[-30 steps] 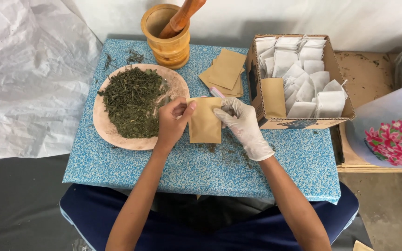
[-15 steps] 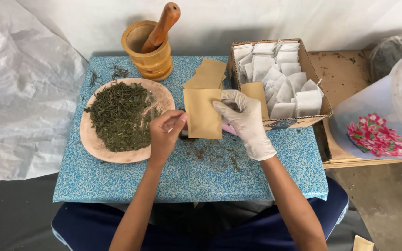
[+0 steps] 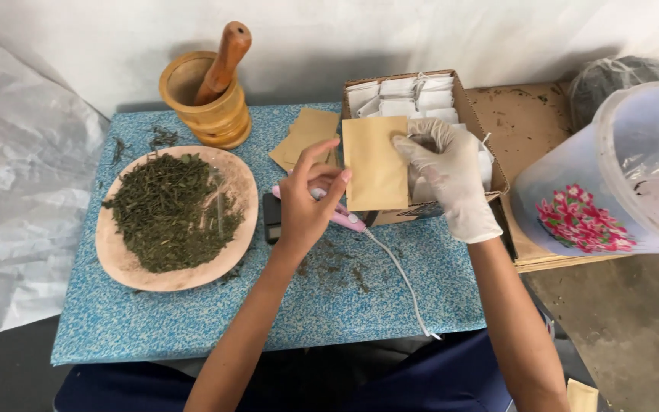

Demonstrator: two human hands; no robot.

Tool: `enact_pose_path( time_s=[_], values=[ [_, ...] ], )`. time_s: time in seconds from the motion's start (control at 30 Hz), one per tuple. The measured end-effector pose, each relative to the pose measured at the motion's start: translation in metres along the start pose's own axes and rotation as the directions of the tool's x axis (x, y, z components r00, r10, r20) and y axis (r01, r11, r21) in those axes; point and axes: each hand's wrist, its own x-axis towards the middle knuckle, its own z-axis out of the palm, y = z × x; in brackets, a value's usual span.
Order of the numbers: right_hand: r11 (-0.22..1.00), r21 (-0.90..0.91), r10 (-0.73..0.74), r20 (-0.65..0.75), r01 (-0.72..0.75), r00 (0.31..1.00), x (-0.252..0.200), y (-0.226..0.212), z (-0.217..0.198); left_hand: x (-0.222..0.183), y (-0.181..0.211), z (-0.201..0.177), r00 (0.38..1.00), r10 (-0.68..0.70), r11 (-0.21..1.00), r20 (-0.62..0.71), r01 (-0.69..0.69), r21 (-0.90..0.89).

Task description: Filling small paper bags with dried tea leaves and sealing them using a handheld heat sealer

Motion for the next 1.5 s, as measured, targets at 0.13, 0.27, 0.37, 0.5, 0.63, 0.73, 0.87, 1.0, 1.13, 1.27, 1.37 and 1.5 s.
enact_pose_path(
  time_s=[0.13, 0.27, 0.37, 0.5, 0.63, 0.73, 0.87, 1.0, 1.13, 1.27, 1.37, 1.5],
  values=[
    [0.999, -0.040, -0.008, 0.029, 0.009, 1.000, 0.023, 0.017, -0.025, 0.015, -0.005, 0.024, 0.996, 0.074, 0.994, 0.052, -0.078, 0.070],
    [0.998, -0.043, -0.040, 0.036, 0.041, 0.999, 0.038, 0.017, -0.035, 0.023, -0.023, 0.036, 0.980, 0.137, 0.959, 0.145, -0.168, 0.227],
    [0.999, -0.035, -0.002, 0.050, 0.004, 0.999, 0.060, 0.048, -0.042, 0.022, -0.036, 0.041, 0.970, 0.103, 0.912, 0.221, -0.181, 0.368],
    [0.999, -0.011, 0.042, 0.092, -0.041, 0.995, 0.075, 0.079, -0.038, 0.019, -0.049, 0.045, 0.960, 0.051, 0.821, 0.274, -0.197, 0.536],
    [0.997, -0.015, 0.077, 0.122, -0.076, 0.989, 0.080, 0.093, -0.036, 0.018, -0.050, 0.049, 0.960, 0.032, 0.752, 0.277, -0.206, 0.627],
    [0.995, -0.022, 0.097, 0.138, -0.095, 0.986, 0.087, 0.106, -0.037, 0.019, -0.050, 0.050, 0.963, 0.010, 0.732, 0.270, -0.191, 0.654],
    [0.995, -0.035, 0.093, 0.150, -0.088, 0.984, 0.084, 0.109, -0.033, 0.020, -0.042, 0.051, 0.963, 0.023, 0.707, 0.267, -0.204, 0.677],
    [0.995, -0.047, 0.091, 0.192, -0.083, 0.977, 0.089, 0.134, -0.023, 0.022, -0.046, 0.055, 0.952, 0.017, 0.690, 0.305, -0.232, 0.686],
    [0.982, -0.138, 0.158, 0.215, -0.130, 0.964, 0.094, 0.144, -0.012, 0.021, -0.053, 0.061, 0.938, -0.028, 0.670, 0.344, -0.238, 0.703],
    [0.926, -0.358, 0.186, 0.159, -0.119, 0.969, 0.090, 0.141, -0.006, 0.022, -0.047, 0.063, 0.923, -0.074, 0.643, 0.377, -0.245, 0.726],
    [0.865, -0.500, 0.141, 0.160, -0.042, 0.977, 0.084, 0.131, -0.003, 0.018, -0.048, 0.063, 0.919, -0.088, 0.640, 0.386, -0.245, 0.729],
    [0.835, -0.550, 0.103, 0.155, -0.001, 0.983, 0.079, 0.114, -0.007, 0.016, -0.048, 0.065, 0.912, -0.070, 0.616, 0.404, -0.279, 0.736]
  ],
)
